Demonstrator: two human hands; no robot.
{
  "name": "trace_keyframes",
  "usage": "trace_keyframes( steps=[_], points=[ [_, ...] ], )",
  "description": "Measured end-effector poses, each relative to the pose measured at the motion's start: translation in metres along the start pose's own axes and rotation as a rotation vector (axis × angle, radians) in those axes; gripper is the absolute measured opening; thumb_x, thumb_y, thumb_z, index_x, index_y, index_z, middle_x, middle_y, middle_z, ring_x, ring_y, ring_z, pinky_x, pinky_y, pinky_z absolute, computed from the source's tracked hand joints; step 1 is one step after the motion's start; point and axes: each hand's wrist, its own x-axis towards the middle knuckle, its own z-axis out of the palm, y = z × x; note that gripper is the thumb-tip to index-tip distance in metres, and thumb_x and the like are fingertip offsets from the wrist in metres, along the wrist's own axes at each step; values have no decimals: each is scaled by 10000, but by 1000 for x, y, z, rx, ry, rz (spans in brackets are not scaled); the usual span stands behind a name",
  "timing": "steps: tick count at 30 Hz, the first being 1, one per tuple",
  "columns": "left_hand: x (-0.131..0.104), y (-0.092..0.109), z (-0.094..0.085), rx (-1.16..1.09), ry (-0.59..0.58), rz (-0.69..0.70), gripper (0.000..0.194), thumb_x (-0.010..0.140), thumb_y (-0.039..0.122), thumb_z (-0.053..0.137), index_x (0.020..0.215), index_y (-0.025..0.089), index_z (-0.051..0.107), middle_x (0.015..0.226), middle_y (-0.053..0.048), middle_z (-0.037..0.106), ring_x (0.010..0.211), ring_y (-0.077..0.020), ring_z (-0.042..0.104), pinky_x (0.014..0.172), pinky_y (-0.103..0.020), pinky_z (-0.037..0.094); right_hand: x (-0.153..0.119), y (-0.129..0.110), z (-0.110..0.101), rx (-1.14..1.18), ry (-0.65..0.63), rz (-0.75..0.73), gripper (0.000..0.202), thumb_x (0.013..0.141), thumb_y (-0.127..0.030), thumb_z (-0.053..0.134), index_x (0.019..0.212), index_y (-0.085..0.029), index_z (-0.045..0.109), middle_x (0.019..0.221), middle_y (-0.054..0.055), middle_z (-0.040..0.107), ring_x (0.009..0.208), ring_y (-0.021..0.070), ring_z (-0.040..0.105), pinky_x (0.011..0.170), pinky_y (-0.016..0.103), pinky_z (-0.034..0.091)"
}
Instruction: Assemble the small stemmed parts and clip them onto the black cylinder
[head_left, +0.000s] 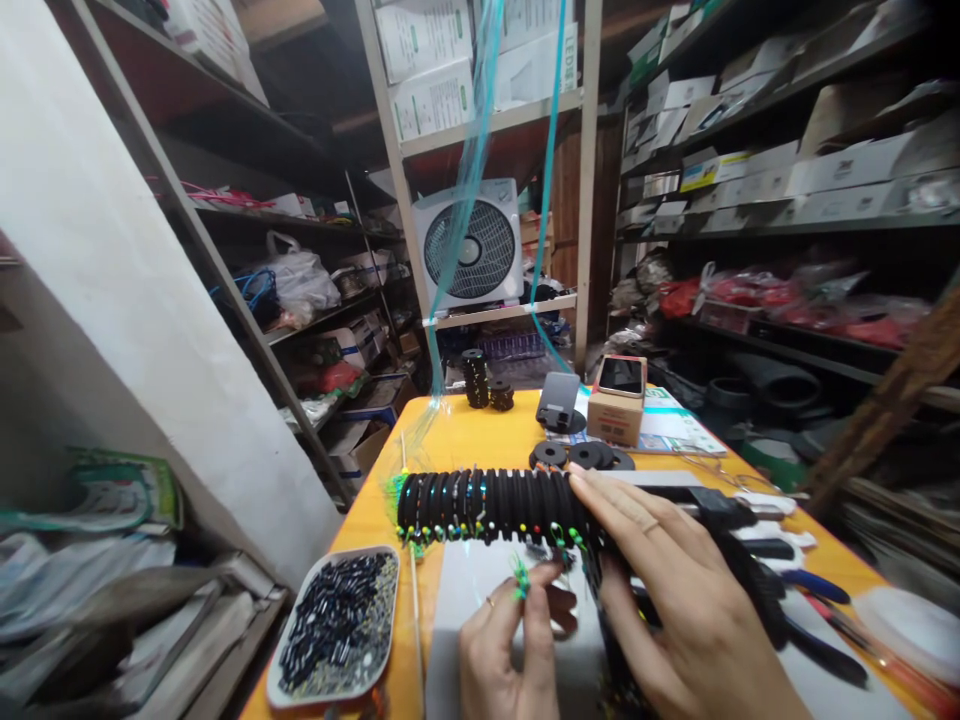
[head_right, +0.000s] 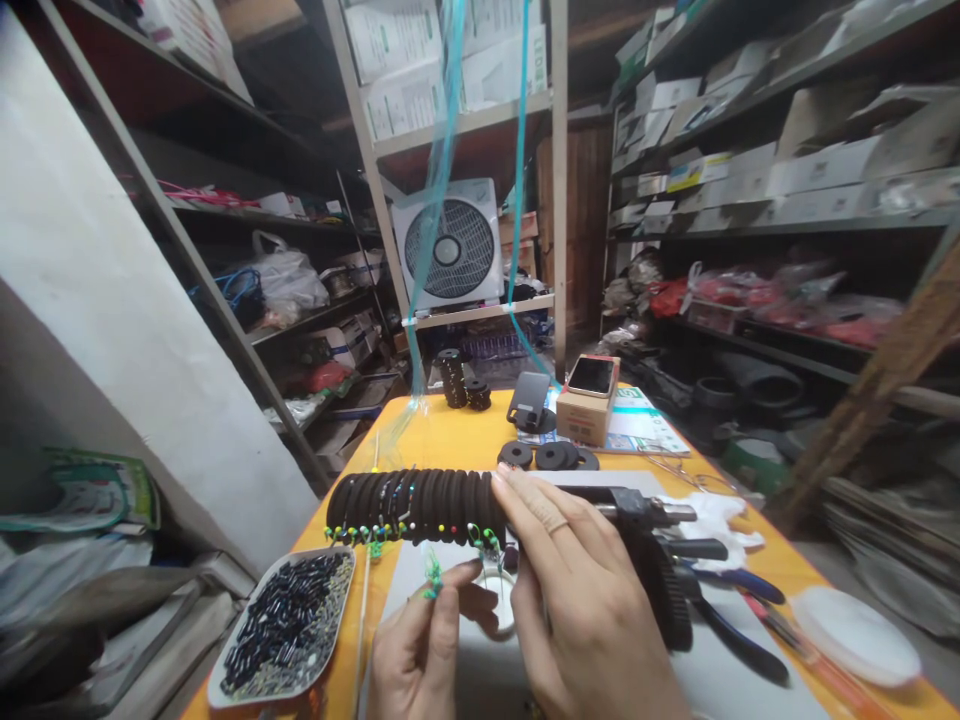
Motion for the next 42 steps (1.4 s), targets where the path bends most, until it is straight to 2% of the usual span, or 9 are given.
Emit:
trace_keyframes(
  steps=[3,8,13,16,29,32,36,42],
  points=[
    [5,10,-3,48,-16,14,266,976,335,512,894,259,753,686,14,748,613,-111,668,632,-157,517,0,-1,0,-2,2,-2,573,898,-54,457,1466,-116,413,1422,88,537,1334,215,430,1116,355,317],
    [13,23,-3,147,-81,54,292,987,321,473,878,218,722,676,-20,718,606,-136,649,582,-178,507,-2,0,0,-5,5,-9,572,900,-54,457,1467,-117,412,1418,87,543,1330,214,436,1120,358,311],
    [18,23,-1,246,-186,75,386,1007,341,402,726,208,632,649,-34,677,582,-153,614,554,-230,437,-2,1,0,-7,4,-14,571,901,-59,457,1466,-122,411,1419,85,543,1334,214,434,1120,357,315],
    [18,21,-1,269,-204,74,392,1009,341,388,714,210,610,643,-30,665,590,-158,618,581,-247,424,-2,1,0,-7,7,-13,572,900,-55,456,1467,-113,410,1425,89,535,1338,215,428,1123,353,310],
    [17,18,-2,294,-169,23,383,1002,363,425,723,209,637,633,-30,711,584,-150,642,598,-229,454,-2,0,1,-12,6,-12,575,903,-56,463,1473,-110,406,1429,90,528,1335,220,426,1123,358,309],
    [11,10,-3,267,-150,33,362,1008,368,409,860,211,700,635,-20,728,586,-157,668,611,-233,479,-1,0,2,-9,-3,-14,567,906,-52,461,1469,-107,414,1425,92,531,1330,220,432,1127,359,305],
    [0,-1,-3,220,-55,44,378,1013,370,400,1040,227,749,661,-11,756,601,-162,700,686,-232,533,-1,1,2,-9,7,-17,554,911,-58,456,1463,-94,422,1421,101,526,1334,223,427,1126,355,305],
    [-4,-4,-5,169,-7,46,393,1010,327,420,876,236,778,681,-1,774,637,-132,719,742,-184,542,-2,0,0,-6,9,-18,560,907,-57,459,1465,-88,421,1417,107,523,1334,231,427,1128,359,303]
  ],
)
